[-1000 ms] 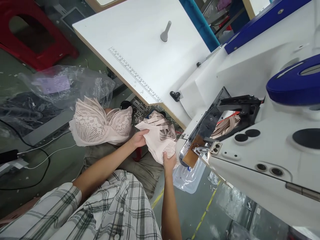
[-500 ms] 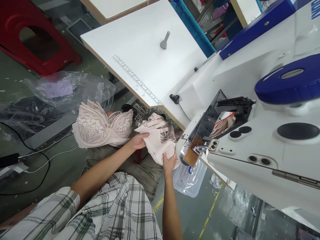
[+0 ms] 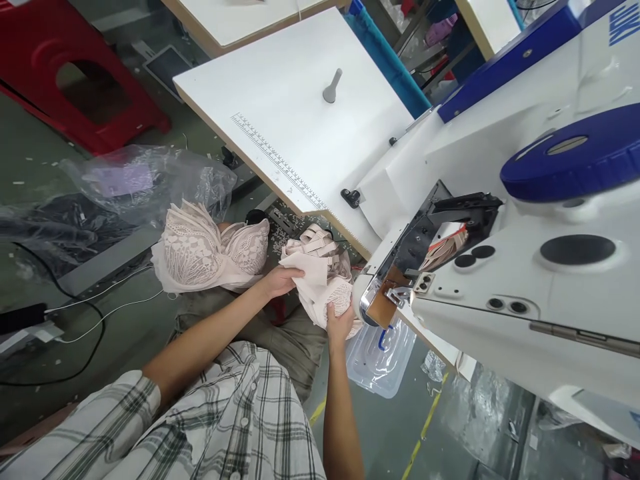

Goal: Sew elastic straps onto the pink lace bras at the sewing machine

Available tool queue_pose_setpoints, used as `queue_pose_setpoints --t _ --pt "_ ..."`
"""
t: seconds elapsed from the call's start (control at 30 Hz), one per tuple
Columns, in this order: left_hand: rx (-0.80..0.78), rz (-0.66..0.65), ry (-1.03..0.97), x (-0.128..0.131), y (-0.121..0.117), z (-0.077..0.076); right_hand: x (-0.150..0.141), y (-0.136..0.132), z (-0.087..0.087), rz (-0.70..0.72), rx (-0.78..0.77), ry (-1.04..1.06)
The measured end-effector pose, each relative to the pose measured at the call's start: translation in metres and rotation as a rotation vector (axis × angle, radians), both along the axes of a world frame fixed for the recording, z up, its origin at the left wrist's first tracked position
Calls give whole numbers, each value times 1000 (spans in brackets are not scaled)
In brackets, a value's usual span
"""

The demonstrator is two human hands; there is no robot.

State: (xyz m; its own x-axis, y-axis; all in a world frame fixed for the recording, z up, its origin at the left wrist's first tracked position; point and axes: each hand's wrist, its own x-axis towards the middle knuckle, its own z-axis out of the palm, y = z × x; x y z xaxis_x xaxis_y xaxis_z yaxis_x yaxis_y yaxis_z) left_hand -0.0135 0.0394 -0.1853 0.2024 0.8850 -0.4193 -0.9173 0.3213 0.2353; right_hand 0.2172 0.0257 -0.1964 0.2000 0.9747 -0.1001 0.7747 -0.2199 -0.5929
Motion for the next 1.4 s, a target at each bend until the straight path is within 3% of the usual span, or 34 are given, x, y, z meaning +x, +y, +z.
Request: queue_pose_setpoints --t 0.47,0.73,0.87,1.07,1.17,1.23,1.3,1.4 --pt "15 70 261 8 -9 19 2 0 -5 18 58 -18" --pt "33 -65 599 -4 -12 40 -6 1 6 25 49 -70" --pt "-97 -123 989 -47 -41 54 -20 4 17 24 6 -77" --pt "-547 -82 1651 -157 -98 74 -46 17 25 54 -41 -20" --pt "-609 -172 1816 -181 -108 83 -56 25 33 92 -36 16" --pt "-587 -208 1891 -174 -115 95 -65 25 43 165 14 50" --pt "-519 -222 1943 -152 -124 115 -78 18 58 335 79 121" --pt "-267 -295 1933 -107 -139 149 -98 -7 92 642 94 256"
